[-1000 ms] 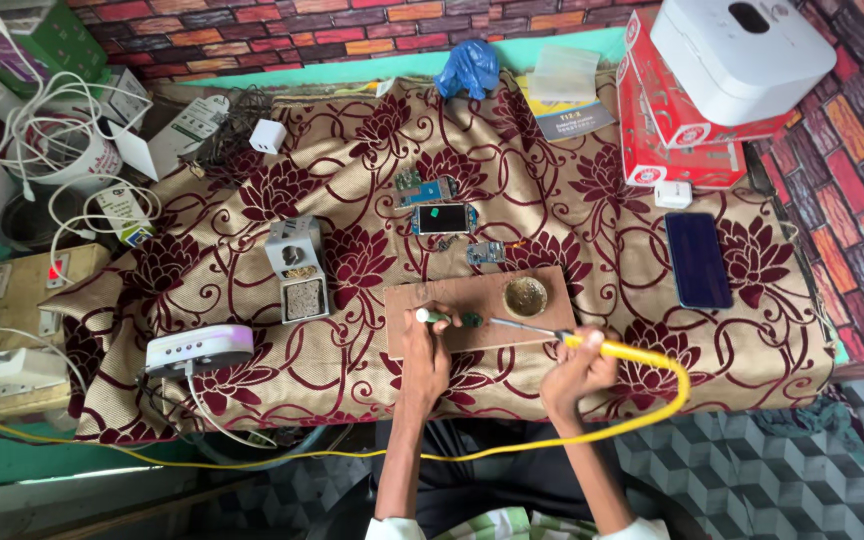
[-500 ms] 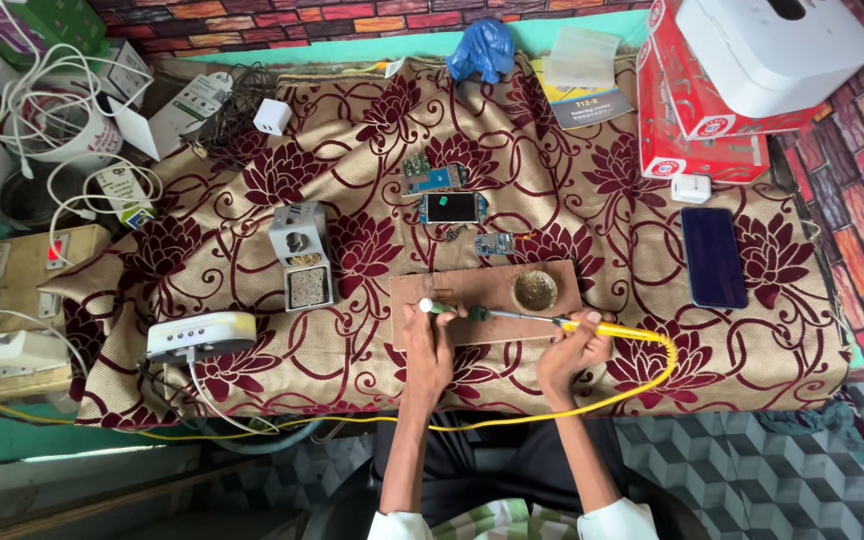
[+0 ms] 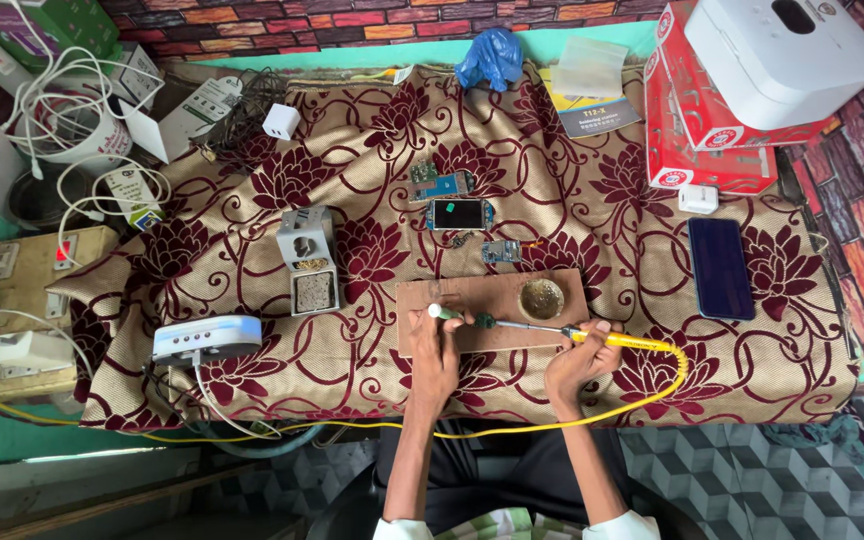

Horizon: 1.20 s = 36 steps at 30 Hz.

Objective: The person is soldering a small green circuit board. They use a soldering iron in their right hand and a solder wire in their left hand to apply solder to the board's components. The person repeatedly dips the soldering iron into a small container, likely containing flux or cleaning solution, during the process.

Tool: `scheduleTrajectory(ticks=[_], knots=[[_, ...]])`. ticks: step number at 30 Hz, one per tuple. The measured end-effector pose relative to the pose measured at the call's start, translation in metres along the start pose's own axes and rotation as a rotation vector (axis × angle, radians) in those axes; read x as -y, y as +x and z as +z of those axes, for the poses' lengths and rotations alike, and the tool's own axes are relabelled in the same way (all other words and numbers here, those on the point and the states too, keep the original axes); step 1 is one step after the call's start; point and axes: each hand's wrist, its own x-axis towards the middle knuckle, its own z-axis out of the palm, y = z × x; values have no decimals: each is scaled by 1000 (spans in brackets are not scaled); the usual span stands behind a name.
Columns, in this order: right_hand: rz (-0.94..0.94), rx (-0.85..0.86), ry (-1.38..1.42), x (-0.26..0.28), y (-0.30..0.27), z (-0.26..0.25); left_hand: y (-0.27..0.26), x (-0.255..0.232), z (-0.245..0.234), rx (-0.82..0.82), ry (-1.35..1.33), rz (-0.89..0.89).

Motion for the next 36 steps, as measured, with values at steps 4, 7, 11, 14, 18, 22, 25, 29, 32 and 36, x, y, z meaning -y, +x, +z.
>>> scheduleTrajectory(ticks=[4, 7, 11, 14, 18, 22, 25, 29, 32, 36], knots=[[-53, 33, -79, 3, 3, -1, -3, 6, 4, 17, -71, -26], [-131, 114, -178, 12, 8, 2, -2, 7, 4, 5, -67, 2], [-326, 290, -339, 30, 15, 10, -4, 5, 1, -2, -56, 20], [-422, 432, -414, 47, 20, 23, -1, 2, 0, 2, -62, 25], [-454, 574, -474, 68, 22, 40, 1, -1, -2, 1, 27, 37], [-465, 707, -476, 81, 25, 52, 1, -3, -4, 2, 18, 20], [-430, 798, -498, 90, 30, 57, 0, -4, -5, 4, -13, 36], [-476, 903, -497, 107, 35, 63, 1, -3, -6, -3, 72, 71], [-357, 904, -617, 113, 32, 73, 1, -2, -6, 3, 65, 59], [-600, 768, -638, 118, 21, 85, 0, -2, -4, -3, 63, 55]])
